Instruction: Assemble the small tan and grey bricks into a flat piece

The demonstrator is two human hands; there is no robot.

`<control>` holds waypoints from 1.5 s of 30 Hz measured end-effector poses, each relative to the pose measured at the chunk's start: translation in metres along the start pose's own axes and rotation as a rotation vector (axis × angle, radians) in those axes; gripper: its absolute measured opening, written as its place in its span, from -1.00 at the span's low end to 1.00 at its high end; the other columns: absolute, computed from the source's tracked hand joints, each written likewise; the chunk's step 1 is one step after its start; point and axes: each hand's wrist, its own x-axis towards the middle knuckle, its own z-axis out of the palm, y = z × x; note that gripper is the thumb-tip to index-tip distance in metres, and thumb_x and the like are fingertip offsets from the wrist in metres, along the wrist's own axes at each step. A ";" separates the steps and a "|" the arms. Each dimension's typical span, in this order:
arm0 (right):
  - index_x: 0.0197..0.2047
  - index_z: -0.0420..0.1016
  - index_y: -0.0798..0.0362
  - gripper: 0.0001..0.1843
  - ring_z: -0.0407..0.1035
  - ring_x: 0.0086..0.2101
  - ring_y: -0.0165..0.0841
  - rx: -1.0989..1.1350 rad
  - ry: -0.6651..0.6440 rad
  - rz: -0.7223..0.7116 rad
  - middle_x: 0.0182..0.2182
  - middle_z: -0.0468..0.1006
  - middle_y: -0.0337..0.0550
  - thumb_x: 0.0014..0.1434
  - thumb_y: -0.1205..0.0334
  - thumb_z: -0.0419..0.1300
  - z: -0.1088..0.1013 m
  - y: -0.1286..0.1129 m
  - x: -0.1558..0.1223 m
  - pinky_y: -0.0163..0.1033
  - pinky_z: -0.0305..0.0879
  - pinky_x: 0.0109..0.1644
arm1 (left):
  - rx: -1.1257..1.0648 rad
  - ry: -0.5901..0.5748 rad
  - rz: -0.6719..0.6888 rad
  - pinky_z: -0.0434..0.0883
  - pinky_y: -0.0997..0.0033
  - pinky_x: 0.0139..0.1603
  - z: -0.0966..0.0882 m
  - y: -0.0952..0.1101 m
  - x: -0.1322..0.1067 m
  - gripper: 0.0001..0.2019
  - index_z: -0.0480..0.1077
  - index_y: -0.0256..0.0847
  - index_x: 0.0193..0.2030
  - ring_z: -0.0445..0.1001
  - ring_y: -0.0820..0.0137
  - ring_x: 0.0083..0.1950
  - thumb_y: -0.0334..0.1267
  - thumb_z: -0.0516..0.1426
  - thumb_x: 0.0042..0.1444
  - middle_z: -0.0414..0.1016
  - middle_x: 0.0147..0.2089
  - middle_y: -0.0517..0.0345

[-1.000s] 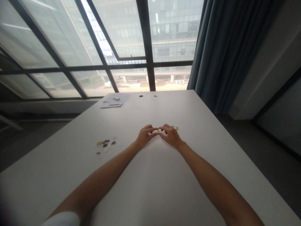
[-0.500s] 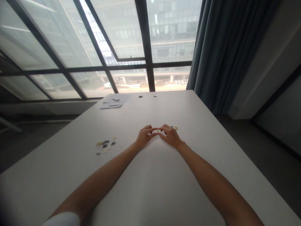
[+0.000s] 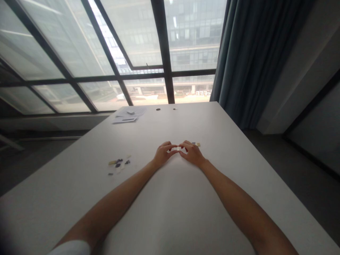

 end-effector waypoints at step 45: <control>-0.21 0.48 0.02 -0.86 0.24 -0.45 -0.46 -0.014 0.021 -0.014 -0.32 0.46 -0.24 0.12 0.35 0.25 -0.001 -0.003 0.000 -0.33 0.19 -0.30 | -0.043 -0.013 0.004 0.35 0.43 -0.19 -0.001 0.003 0.000 -0.74 0.58 -0.11 -0.03 0.37 0.43 -0.29 -0.07 0.21 0.23 0.38 -0.36 0.18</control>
